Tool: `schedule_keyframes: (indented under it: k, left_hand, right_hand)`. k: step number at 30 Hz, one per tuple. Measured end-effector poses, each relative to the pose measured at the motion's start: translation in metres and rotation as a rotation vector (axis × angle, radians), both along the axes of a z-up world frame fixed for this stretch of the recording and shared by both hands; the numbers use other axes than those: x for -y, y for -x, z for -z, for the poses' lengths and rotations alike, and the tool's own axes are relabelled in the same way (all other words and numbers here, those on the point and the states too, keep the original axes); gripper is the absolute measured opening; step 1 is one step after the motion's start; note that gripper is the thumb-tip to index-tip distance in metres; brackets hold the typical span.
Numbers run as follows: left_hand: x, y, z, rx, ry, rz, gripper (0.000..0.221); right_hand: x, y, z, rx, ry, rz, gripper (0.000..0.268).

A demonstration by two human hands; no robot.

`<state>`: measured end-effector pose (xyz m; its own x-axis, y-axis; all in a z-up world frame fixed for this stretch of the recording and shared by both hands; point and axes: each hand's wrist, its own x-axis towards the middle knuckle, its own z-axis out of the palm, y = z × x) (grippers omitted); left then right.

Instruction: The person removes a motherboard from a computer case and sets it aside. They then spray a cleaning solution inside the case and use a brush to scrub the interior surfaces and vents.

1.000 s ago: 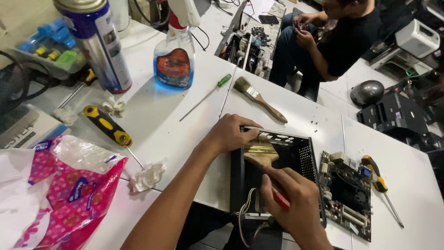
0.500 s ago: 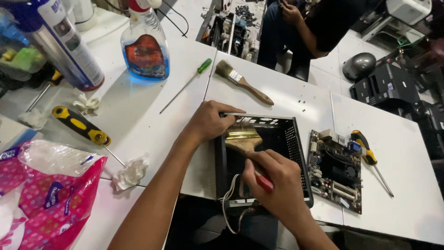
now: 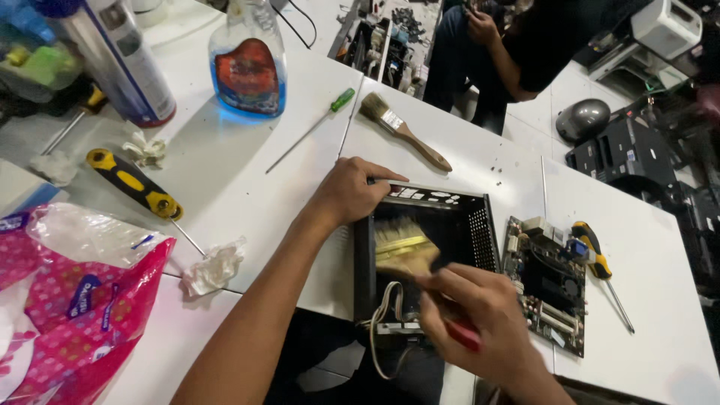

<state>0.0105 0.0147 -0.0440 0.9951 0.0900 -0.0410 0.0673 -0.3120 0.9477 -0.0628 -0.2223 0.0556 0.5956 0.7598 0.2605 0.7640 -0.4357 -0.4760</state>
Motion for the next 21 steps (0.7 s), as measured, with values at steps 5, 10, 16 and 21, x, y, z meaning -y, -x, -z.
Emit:
schedule_keyframes:
  k: [5,10,16,21]
  left_hand:
    - [-0.004,-0.004,0.003,0.044,0.002,-0.016,0.044]
    - [-0.005,-0.009,0.012,0.069,0.005,-0.051,0.045]
    - [-0.004,-0.009,0.009,0.045,0.049,-0.007,0.044]
    - [-0.006,-0.006,0.000,0.030,0.029,-0.024,0.044]
  right_hand:
    - [0.008,-0.034,-0.021,0.036,0.191,0.175,0.021]
    - [-0.012,-0.034,-0.001,0.164,0.148,0.040,0.021]
    - [0.027,-0.017,-0.030,-0.138,0.270,0.190,0.023]
    - [0.013,-0.058,-0.011,0.221,0.155,0.226,0.019]
